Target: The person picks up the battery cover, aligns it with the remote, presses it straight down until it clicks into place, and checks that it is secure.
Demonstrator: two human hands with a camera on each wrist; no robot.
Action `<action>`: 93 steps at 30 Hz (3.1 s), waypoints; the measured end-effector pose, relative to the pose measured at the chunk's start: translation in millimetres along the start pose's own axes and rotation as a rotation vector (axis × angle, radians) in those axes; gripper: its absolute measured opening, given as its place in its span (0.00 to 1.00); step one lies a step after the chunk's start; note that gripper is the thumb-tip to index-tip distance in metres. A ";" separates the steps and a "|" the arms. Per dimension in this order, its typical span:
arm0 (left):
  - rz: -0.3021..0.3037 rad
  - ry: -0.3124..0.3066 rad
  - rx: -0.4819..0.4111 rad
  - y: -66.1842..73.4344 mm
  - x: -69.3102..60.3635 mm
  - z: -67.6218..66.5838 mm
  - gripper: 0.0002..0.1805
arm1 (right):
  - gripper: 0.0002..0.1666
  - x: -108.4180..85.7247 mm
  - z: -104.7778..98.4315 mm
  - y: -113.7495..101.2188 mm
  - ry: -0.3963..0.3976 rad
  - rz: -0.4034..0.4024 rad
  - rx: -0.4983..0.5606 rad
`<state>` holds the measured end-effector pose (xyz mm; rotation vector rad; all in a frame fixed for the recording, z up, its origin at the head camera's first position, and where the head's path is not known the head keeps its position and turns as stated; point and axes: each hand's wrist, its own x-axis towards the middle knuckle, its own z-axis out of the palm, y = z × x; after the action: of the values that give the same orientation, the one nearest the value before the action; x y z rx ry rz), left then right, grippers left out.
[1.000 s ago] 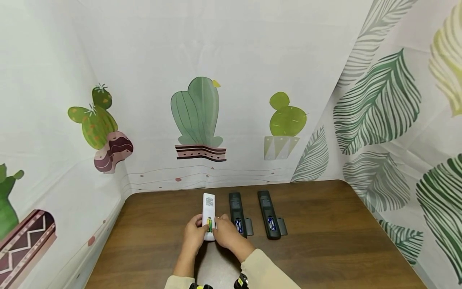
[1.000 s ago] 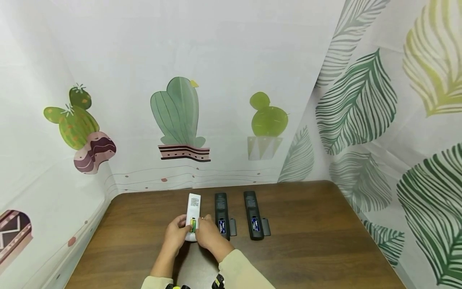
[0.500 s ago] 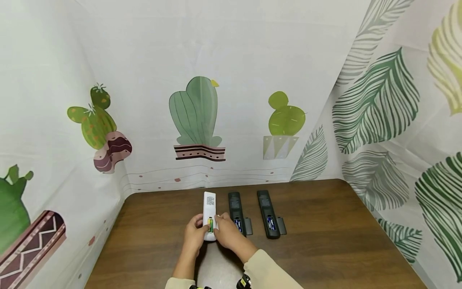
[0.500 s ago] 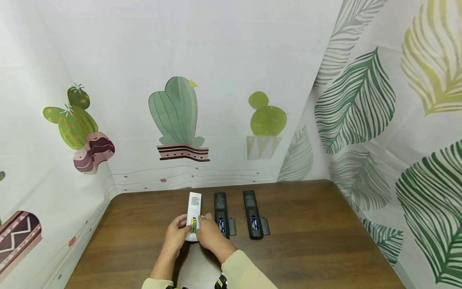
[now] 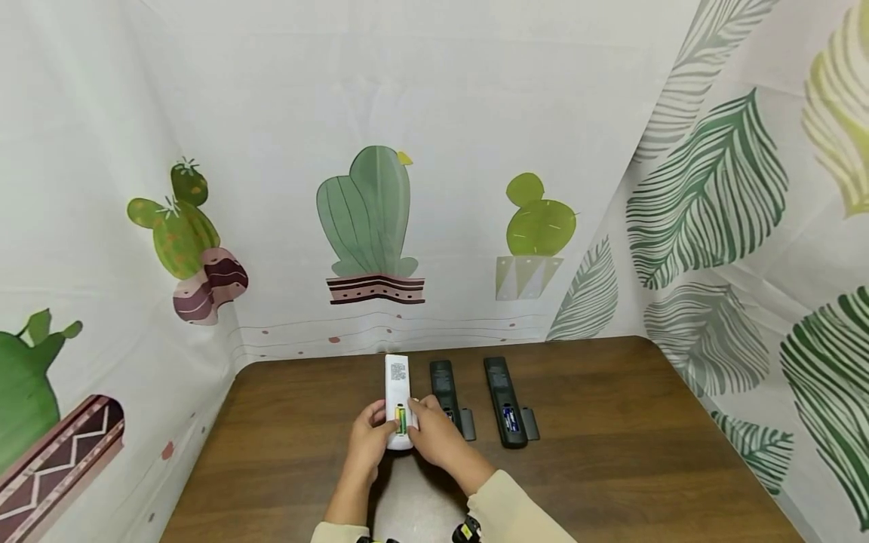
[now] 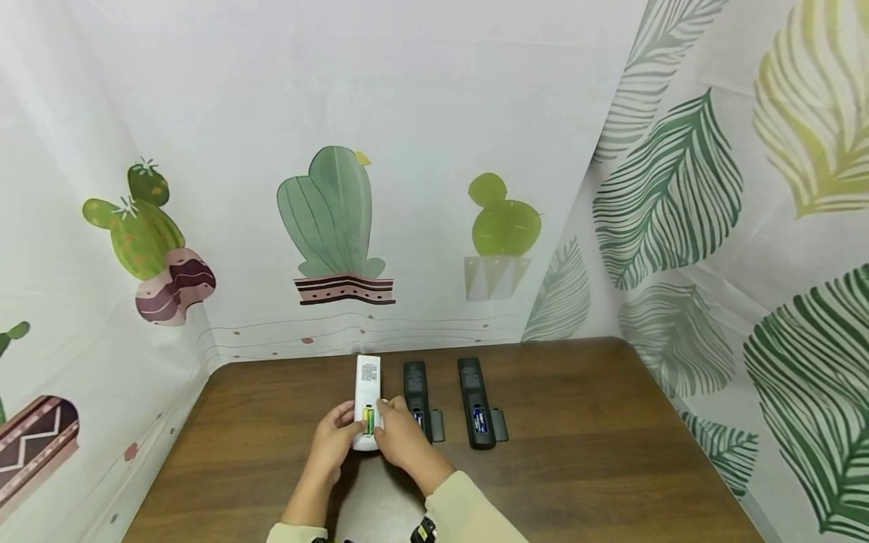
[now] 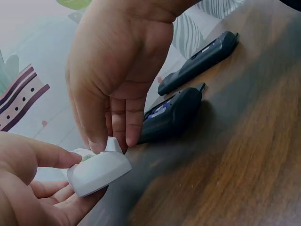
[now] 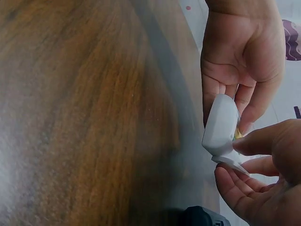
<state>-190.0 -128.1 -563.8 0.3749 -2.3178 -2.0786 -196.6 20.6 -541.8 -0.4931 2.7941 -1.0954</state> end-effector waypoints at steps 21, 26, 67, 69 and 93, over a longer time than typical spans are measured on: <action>-0.070 -0.157 -0.237 2.5 -3.8 3.4 0.32 | 0.27 -9.8 -11.7 13.4 0.128 -0.111 0.000; -0.082 -0.194 -0.275 1.5 -5.0 4.9 0.32 | 0.29 -11.9 -14.6 16.3 0.148 -0.105 0.039; -0.051 -0.393 -0.438 -4.8 -11.8 16.6 0.45 | 0.34 -21.8 -28.1 37.8 0.276 -0.034 0.439; -0.052 -0.390 -0.443 -4.1 -12.9 17.6 0.45 | 0.38 -21.6 -29.1 39.1 0.276 -0.028 0.478; -0.050 -0.431 -0.446 -2.2 -13.9 19.0 0.46 | 0.32 -20.8 -38.0 34.9 0.226 -0.009 0.693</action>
<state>-179.2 -107.2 -566.1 -0.0313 -1.9272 -2.8380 -194.0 76.0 -538.0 -0.3105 2.3276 -2.0913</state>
